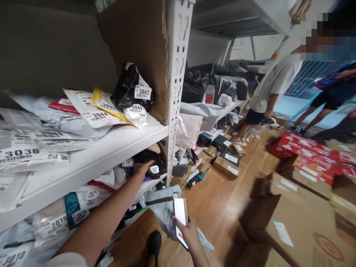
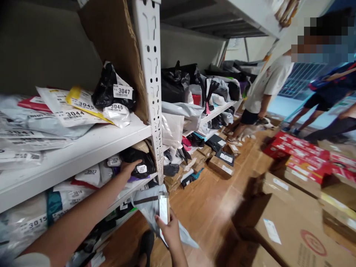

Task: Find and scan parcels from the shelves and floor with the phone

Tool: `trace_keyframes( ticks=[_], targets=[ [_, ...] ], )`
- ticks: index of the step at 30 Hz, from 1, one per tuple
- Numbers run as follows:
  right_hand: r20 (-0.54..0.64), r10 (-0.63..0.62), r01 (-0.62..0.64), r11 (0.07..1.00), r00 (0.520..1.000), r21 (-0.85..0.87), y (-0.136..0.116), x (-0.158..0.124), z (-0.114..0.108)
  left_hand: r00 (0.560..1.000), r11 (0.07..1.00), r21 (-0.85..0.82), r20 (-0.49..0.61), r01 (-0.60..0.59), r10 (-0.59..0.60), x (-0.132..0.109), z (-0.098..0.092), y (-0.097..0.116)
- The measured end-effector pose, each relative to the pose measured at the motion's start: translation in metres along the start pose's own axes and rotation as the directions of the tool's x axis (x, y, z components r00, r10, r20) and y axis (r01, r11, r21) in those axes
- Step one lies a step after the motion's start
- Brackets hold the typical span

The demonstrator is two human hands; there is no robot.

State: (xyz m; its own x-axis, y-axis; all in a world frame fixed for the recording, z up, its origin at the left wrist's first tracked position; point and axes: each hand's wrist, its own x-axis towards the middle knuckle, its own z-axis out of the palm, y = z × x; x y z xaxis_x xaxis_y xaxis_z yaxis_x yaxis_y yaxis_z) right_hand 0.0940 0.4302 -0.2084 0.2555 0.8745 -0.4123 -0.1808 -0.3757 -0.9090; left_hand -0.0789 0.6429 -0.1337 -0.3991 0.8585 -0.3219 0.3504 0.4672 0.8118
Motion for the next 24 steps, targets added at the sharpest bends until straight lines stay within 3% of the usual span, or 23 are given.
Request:
trace_keyframes(
  ticks=[2, 5, 11, 14, 18, 24],
  targets=[
    [-0.012, 0.031, -0.031, 1.000, 0.999, -0.006, -0.002, -0.004, -0.007, 0.994, 0.989, -0.100, 0.017, 0.107, -0.106, -0.015, -0.008, 0.002],
    [-0.057, 0.082, -0.082, 0.997, 0.995, -0.005, 0.003, -0.011, -0.019, 0.961, 0.942, -0.205, 0.138, 0.266, -0.241, -0.043, -0.022, 0.002],
    [-0.112, 0.153, -0.149, 0.988, 0.982, 0.037, 0.017, -0.026, -0.039, 0.868, 0.840, -0.296, 0.363, 0.454, -0.340, -0.092, -0.043, -0.020],
    [-0.120, 0.171, -0.165, 0.985, 0.978, 0.054, 0.021, -0.039, -0.049, 0.839, 0.815, -0.302, 0.411, 0.495, -0.357, -0.109, -0.045, -0.039],
    [-0.139, 0.185, -0.179, 0.982, 0.973, 0.057, 0.027, -0.061, -0.066, 0.832, 0.802, -0.318, 0.426, 0.505, -0.355, -0.123, -0.046, -0.060],
    [-0.209, 0.235, -0.227, 0.972, 0.949, 0.062, 0.044, -0.096, -0.114, 0.867, 0.806, -0.361, 0.362, 0.469, -0.343, -0.127, -0.072, -0.076]
  ],
)
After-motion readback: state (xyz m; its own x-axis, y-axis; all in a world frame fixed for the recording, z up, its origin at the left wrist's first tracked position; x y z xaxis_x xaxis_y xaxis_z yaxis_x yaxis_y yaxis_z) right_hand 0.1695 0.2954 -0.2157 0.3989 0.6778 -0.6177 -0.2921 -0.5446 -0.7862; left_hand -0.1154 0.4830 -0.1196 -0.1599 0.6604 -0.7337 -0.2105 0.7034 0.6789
